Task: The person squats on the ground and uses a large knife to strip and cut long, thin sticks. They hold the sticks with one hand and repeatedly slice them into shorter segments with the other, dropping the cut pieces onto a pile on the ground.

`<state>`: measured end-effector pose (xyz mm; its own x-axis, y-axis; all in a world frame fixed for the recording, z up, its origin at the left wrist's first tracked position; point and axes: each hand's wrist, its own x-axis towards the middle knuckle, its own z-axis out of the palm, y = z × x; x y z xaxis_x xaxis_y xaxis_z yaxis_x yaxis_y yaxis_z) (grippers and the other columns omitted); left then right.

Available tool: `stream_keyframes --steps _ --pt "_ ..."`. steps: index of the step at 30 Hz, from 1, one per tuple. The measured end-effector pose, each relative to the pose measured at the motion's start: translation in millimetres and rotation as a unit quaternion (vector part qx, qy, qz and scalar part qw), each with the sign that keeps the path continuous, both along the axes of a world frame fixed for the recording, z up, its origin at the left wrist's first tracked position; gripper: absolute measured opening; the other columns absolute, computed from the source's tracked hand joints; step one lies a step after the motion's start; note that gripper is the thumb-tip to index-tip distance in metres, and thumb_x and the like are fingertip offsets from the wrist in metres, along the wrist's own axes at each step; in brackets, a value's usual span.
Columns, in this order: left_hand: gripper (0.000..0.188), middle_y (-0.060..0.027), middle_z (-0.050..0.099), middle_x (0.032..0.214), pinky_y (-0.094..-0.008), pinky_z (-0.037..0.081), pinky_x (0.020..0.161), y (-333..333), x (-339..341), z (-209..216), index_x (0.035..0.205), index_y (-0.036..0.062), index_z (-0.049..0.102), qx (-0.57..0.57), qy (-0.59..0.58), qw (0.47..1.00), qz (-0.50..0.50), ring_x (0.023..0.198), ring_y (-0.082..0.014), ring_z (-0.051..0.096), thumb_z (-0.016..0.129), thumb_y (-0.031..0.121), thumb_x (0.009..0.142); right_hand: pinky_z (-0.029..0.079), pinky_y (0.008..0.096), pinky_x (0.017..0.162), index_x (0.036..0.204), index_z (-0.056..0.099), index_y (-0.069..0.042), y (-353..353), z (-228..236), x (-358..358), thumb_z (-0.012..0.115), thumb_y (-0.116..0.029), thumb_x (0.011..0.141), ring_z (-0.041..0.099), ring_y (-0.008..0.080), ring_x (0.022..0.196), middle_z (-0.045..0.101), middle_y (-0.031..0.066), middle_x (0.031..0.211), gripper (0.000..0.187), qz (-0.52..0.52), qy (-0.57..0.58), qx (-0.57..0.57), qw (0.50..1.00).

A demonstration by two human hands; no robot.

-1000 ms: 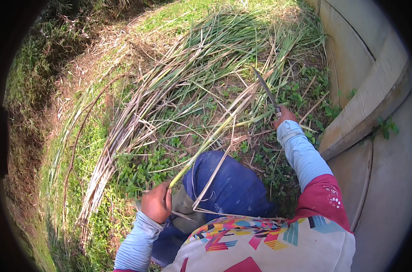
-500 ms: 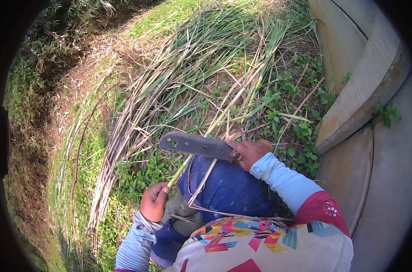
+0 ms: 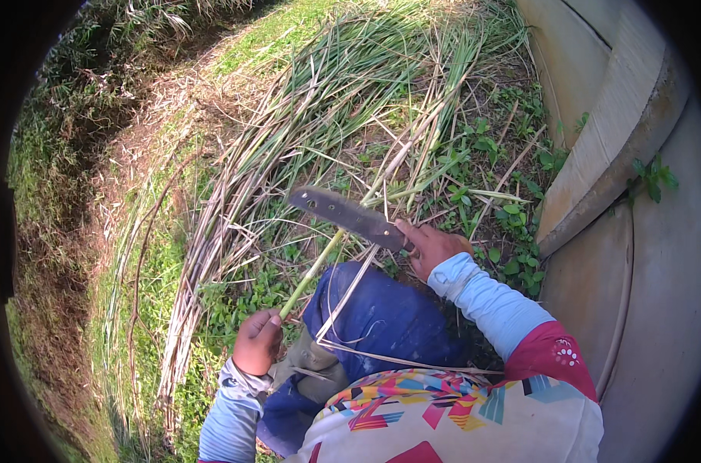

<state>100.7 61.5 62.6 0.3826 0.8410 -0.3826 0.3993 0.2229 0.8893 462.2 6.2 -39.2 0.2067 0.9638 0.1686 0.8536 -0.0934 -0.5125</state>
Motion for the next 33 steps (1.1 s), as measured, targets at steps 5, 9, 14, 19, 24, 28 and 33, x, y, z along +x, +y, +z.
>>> stream_keyframes --steps 5,9,14,19,24,28,33 --pt "0.027 0.0063 0.047 0.065 -0.0211 0.027 0.046 -7 -1 -9 0.111 -0.0012 0.067 -0.049 -0.016 0.999 -0.005 0.051 -0.0026 0.036 0.051 0.019 0.104 0.053 0.0438 0.098 0.145 0.051 -0.018 24 -13 60 0.069 -0.007 0.08 0.065 0.0367 0.111 0.066 0.0182 0.125 0.069 -0.189 0.106 -0.047 0.975" --pt "0.029 0.0058 0.045 0.064 -0.022 0.027 0.045 -2 6 -9 0.114 -0.0007 0.066 -0.097 -0.04 0.994 0.013 0.047 -0.0034 0.034 0.048 0.021 0.105 0.056 0.0441 0.087 0.145 0.052 -0.021 -10 -13 27 0.071 -0.009 0.078 0.068 0.0347 0.096 0.067 0.0142 0.109 0.07 -0.052 0.079 0.012 0.995" --pt "0.031 0.0056 0.045 0.064 -0.0222 0.027 0.045 -5 4 -11 0.115 -0.0016 0.066 -0.109 -0.058 0.992 0.009 0.048 -0.004 0.035 0.047 0.021 0.105 0.057 0.0443 0.082 0.146 0.051 -0.024 -30 -7 6 0.071 -0.01 0.08 0.068 0.0337 0.088 0.063 0.0116 0.098 0.071 0.049 -0.022 -0.022 0.998" --pt "0.03 0.0059 0.044 0.064 -0.022 0.03 0.048 -14 -9 -17 0.117 -0.001 0.065 -0.135 -0.089 0.987 0.011 0.051 -0.0048 0.037 0.049 0.022 0.106 0.057 0.0413 0.073 0.142 0.055 -0.021 15 -51 79 0.07 -0.008 0.077 0.067 0.0318 0.077 0.067 0.0129 0.093 0.068 -0.191 0.143 0.036 0.97" --pt "0.028 -0.0003 0.05 0.064 -0.0294 0.038 0.05 -7 -14 -34 0.117 0.0 0.064 0.012 0.042 0.994 -0.102 0.054 -0.0122 0.047 0.058 0.023 0.102 0.056 0.0373 0.073 0.143 0.055 -0.023 16 -51 62 0.067 -0.007 0.076 0.066 0.0262 0.075 0.068 0.0125 0.089 0.07 -0.217 0.199 0.086 0.952" --pt "0.027 -0.0142 0.065 0.077 -0.0445 0.049 0.062 0 -3 -31 0.115 0.0018 0.062 0.269 0.35 0.871 -0.214 0.066 -0.0328 0.064 0.059 0.021 0.097 0.057 0.0396 0.08 0.141 0.057 -0.02 -4 -60 20 0.069 -0.01 0.076 0.07 0.0302 0.088 0.07 0.0156 0.101 0.067 -0.101 0.215 0.095 0.967" --pt "0.027 -0.0208 0.07 0.092 -0.0546 0.054 0.069 -3 12 -60 0.117 0.0038 0.057 0.404 0.423 0.791 -0.177 0.078 -0.0447 0.069 0.053 0.011 0.092 0.057 0.0396 0.082 0.14 0.057 -0.016 -24 -69 -12 0.07 -0.009 0.076 0.07 0.0314 0.09 0.071 0.0168 0.105 0.066 -0.077 0.246 0.049 0.965"
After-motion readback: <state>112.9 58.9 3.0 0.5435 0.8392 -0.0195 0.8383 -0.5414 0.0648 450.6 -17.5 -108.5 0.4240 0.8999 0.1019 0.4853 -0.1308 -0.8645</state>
